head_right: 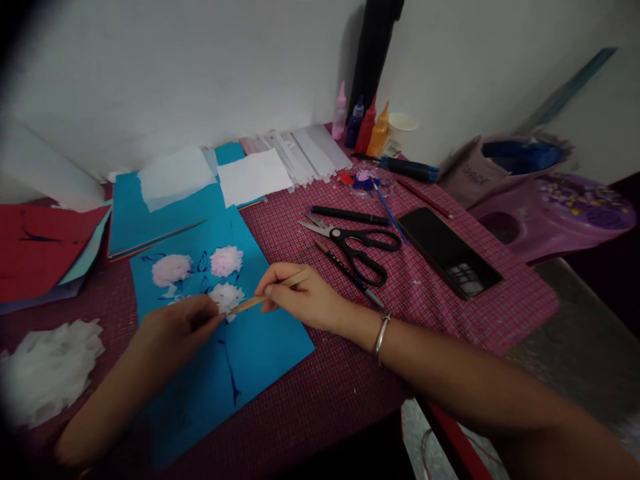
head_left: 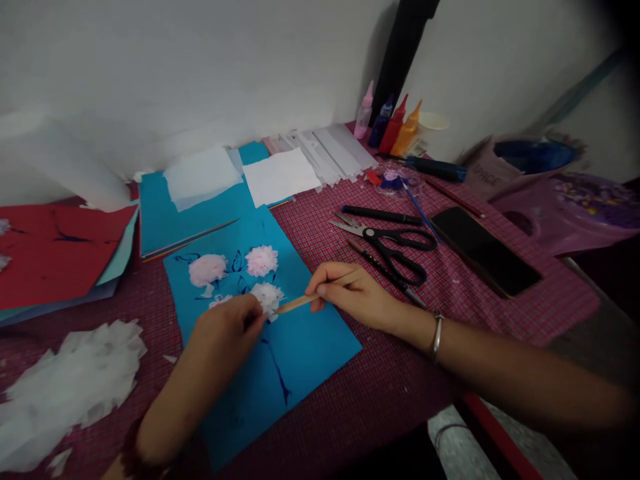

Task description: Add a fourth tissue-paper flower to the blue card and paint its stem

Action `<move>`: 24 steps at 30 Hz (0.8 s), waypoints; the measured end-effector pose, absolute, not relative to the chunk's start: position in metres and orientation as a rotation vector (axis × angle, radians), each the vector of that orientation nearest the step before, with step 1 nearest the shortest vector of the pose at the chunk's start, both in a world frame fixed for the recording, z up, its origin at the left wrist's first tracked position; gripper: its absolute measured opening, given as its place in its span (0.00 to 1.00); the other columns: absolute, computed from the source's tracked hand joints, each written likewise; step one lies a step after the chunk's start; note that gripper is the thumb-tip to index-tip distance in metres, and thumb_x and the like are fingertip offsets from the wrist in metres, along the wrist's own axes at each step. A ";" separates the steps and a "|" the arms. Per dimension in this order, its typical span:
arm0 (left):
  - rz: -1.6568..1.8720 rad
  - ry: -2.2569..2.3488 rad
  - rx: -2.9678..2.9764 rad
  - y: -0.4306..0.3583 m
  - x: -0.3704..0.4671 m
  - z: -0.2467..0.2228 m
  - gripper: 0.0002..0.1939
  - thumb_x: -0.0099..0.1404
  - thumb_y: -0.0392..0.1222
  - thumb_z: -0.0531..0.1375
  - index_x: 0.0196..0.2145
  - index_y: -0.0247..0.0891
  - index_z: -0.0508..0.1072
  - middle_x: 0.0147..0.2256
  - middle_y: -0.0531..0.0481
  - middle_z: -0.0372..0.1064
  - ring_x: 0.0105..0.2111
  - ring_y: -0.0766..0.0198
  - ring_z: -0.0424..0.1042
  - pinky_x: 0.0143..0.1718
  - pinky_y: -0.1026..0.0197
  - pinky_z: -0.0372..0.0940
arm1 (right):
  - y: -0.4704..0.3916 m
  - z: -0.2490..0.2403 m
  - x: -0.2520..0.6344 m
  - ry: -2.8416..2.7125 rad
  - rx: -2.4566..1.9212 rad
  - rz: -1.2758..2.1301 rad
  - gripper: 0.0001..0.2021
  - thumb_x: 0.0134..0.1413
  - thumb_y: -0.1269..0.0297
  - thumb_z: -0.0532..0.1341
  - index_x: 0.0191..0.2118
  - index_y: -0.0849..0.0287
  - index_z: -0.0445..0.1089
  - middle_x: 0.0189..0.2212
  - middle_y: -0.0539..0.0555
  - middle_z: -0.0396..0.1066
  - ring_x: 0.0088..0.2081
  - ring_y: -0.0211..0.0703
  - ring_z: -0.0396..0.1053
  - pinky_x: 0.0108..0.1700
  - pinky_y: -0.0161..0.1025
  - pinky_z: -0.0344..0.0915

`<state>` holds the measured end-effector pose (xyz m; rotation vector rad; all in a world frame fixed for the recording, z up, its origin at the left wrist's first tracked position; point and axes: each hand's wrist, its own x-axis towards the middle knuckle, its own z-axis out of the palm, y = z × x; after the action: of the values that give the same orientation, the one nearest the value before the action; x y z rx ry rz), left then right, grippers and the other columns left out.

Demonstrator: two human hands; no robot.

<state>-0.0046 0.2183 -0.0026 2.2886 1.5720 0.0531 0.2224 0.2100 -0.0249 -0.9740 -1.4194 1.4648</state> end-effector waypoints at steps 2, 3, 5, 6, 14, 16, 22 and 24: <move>0.055 1.576 2.296 0.218 -0.004 -0.003 0.10 0.61 0.42 0.51 0.23 0.41 0.64 0.21 0.53 0.66 0.23 0.62 0.67 0.25 0.62 0.54 | 0.208 -0.025 0.220 -1.463 -0.976 1.459 0.06 0.55 0.71 0.55 0.32 0.60 0.69 0.25 0.49 0.72 0.29 0.35 0.70 0.33 0.34 0.66; 0.050 1.580 2.304 0.219 -0.003 -0.003 0.10 0.61 0.42 0.51 0.23 0.41 0.64 0.21 0.53 0.66 0.23 0.63 0.67 0.25 0.62 0.54 | 0.208 -0.026 0.219 -1.485 -0.981 1.450 0.06 0.55 0.71 0.55 0.33 0.59 0.69 0.26 0.49 0.72 0.30 0.36 0.70 0.33 0.34 0.66; 0.026 1.583 2.329 0.220 -0.003 -0.003 0.10 0.61 0.41 0.50 0.23 0.40 0.65 0.22 0.53 0.67 0.23 0.63 0.68 0.25 0.62 0.55 | 0.207 -0.028 0.218 -1.527 -0.992 1.422 0.06 0.56 0.71 0.55 0.33 0.59 0.69 0.26 0.49 0.72 0.30 0.36 0.69 0.32 0.33 0.65; 0.014 1.581 2.345 0.220 -0.002 -0.002 0.10 0.62 0.41 0.50 0.24 0.40 0.65 0.22 0.53 0.67 0.24 0.63 0.68 0.25 0.62 0.56 | 0.207 -0.029 0.217 -1.549 -0.993 1.406 0.06 0.57 0.71 0.54 0.34 0.59 0.69 0.27 0.49 0.72 0.29 0.35 0.69 0.32 0.33 0.64; -0.023 1.334 2.882 0.154 -0.012 -0.011 0.15 0.67 0.37 0.49 0.47 0.33 0.70 0.42 0.38 0.74 0.41 0.49 0.74 0.39 0.49 0.71 | 0.199 -0.034 0.221 -1.894 -0.956 1.092 0.07 0.59 0.71 0.53 0.35 0.59 0.68 0.28 0.50 0.71 0.29 0.36 0.68 0.32 0.34 0.64; -0.080 1.219 2.977 0.129 -0.016 -0.023 0.16 0.67 0.39 0.50 0.49 0.34 0.70 0.48 0.35 0.72 0.44 0.47 0.74 0.37 0.50 0.73 | 0.195 -0.035 0.223 -2.038 -0.878 0.922 0.07 0.60 0.72 0.53 0.38 0.59 0.67 0.31 0.52 0.71 0.33 0.39 0.68 0.39 0.38 0.67; -0.185 1.179 2.990 0.106 -0.027 -0.049 0.15 0.65 0.37 0.53 0.48 0.40 0.72 0.52 0.38 0.70 0.50 0.42 0.71 0.41 0.46 0.74 | 0.188 -0.038 0.223 -2.275 -0.753 0.649 0.09 0.63 0.71 0.52 0.45 0.60 0.67 0.39 0.55 0.72 0.42 0.42 0.69 0.56 0.47 0.63; -0.197 1.115 2.959 0.108 -0.029 -0.051 0.14 0.64 0.36 0.54 0.46 0.41 0.73 0.52 0.40 0.71 0.51 0.40 0.69 0.41 0.45 0.74 | 0.188 -0.039 0.222 -2.300 -0.775 0.626 0.10 0.63 0.71 0.52 0.45 0.61 0.67 0.39 0.56 0.72 0.43 0.42 0.69 0.57 0.47 0.62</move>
<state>-0.0292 0.1084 -0.0514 2.9589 1.1148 -0.1966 0.2220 0.1883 -0.0387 -0.7747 -2.2998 0.6261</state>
